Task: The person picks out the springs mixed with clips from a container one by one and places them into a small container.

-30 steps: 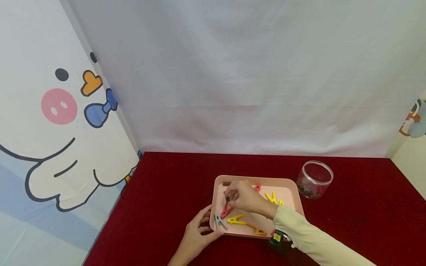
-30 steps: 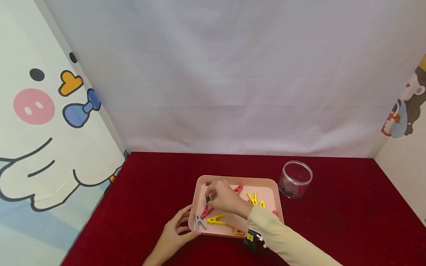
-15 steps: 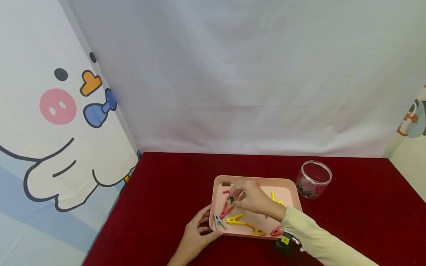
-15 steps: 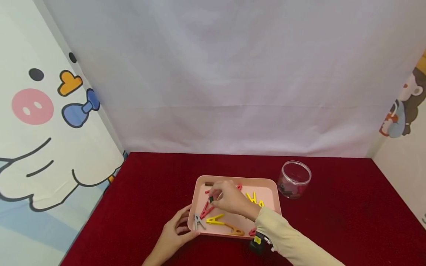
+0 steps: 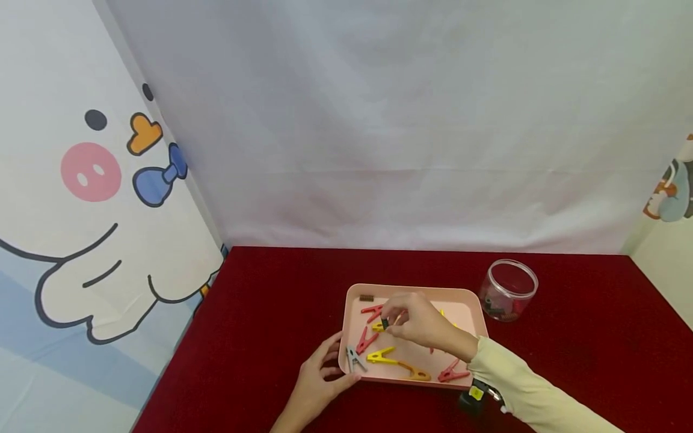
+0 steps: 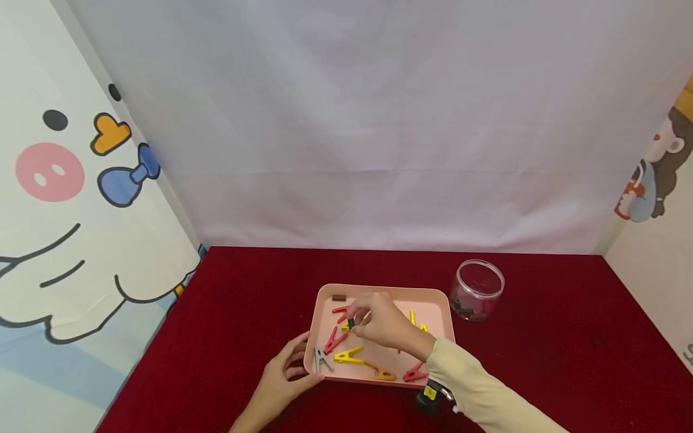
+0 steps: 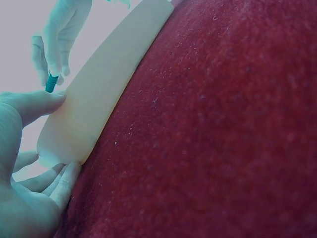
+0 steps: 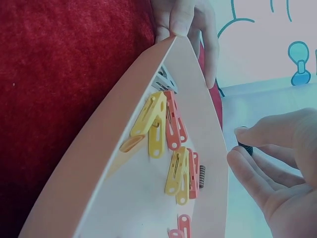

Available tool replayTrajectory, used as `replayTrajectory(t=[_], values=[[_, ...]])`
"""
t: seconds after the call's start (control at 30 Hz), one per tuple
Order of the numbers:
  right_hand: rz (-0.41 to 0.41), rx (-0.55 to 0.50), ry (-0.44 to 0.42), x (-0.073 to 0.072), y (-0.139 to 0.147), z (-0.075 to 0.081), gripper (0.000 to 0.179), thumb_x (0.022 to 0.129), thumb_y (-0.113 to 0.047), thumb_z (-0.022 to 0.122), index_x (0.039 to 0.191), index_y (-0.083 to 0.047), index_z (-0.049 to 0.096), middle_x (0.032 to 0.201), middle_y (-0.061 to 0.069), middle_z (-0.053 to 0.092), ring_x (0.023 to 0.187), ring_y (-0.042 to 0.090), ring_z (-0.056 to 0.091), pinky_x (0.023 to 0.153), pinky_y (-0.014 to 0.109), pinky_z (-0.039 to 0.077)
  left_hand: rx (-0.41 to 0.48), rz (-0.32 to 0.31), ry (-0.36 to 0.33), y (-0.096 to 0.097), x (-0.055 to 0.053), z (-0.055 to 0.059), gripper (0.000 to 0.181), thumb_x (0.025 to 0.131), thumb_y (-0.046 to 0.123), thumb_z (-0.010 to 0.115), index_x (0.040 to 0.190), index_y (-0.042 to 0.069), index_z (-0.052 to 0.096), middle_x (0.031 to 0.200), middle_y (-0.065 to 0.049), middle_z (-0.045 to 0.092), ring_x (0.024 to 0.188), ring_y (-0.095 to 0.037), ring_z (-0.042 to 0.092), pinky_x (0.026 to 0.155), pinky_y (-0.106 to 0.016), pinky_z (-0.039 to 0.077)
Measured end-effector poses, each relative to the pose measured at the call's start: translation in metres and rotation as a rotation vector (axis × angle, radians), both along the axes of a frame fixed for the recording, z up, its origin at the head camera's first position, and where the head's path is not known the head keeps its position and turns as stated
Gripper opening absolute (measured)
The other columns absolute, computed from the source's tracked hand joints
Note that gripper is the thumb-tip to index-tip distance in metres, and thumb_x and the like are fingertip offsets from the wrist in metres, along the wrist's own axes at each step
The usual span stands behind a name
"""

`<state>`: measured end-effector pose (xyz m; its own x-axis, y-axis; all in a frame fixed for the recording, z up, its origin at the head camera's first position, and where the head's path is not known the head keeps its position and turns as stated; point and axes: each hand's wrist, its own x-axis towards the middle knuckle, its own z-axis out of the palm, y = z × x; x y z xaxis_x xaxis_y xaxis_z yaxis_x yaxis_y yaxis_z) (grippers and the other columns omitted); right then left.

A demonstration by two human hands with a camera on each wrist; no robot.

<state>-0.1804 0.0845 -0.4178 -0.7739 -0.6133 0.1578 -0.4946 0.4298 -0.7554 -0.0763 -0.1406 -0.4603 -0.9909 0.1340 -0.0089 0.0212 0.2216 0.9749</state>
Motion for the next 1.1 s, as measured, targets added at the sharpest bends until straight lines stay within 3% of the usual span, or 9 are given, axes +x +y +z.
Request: replayTrajectory(t=[0.17,0.37,0.43,0.7,1.1], values=[[-0.013,0.015,-0.008,0.002,0.005,-0.002,0.017,0.074,0.006,0.073,0.09,-0.003,0.07,0.09,0.003,0.066,0.073,0.012,0.062,0.063,0.022,0.052,0.009,0.003,-0.004,0.0,0.0,-0.002,0.073,0.078,0.013,0.079,0.14,0.006,0.043,0.124,-0.02,0.052,0.112,-0.034,0.05,0.083,-0.035,0.052],[-0.019,-0.006,-0.02,0.004,0.01,0.0,0.017,0.075,0.005,0.073,0.089,-0.003,0.07,0.087,0.003,0.065,0.073,0.012,0.061,0.063,0.024,0.053,-0.024,0.019,-0.025,-0.001,-0.007,-0.024,0.075,0.077,0.016,0.08,0.142,0.014,0.042,0.126,-0.015,0.052,0.113,-0.028,0.05,0.082,-0.031,0.051],[-0.024,-0.009,-0.016,0.005,0.012,0.001,0.017,0.074,0.006,0.073,0.088,-0.003,0.07,0.085,0.002,0.065,0.073,0.011,0.061,0.062,0.025,0.053,-0.03,0.02,-0.029,-0.002,-0.007,-0.027,0.075,0.077,0.016,0.08,0.142,0.014,0.042,0.127,-0.014,0.052,0.113,-0.028,0.05,0.082,-0.031,0.051],[-0.053,-0.014,-0.011,0.008,0.02,0.004,0.017,0.074,0.006,0.073,0.089,-0.003,0.07,0.088,0.002,0.065,0.075,0.011,0.06,0.064,0.025,0.053,0.008,0.009,-0.005,0.0,0.001,-0.002,0.073,0.078,0.014,0.079,0.141,0.006,0.042,0.126,-0.019,0.051,0.111,-0.032,0.05,0.081,-0.033,0.052],[-0.078,-0.027,-0.015,0.01,0.033,0.008,0.02,0.075,0.007,0.071,0.089,-0.006,0.07,0.093,0.003,0.065,0.079,0.018,0.061,0.067,0.027,0.054,-0.002,0.011,-0.02,0.001,0.001,0.0,0.072,0.079,0.015,0.078,0.141,0.007,0.042,0.125,-0.019,0.052,0.111,-0.031,0.05,0.082,-0.031,0.051]])
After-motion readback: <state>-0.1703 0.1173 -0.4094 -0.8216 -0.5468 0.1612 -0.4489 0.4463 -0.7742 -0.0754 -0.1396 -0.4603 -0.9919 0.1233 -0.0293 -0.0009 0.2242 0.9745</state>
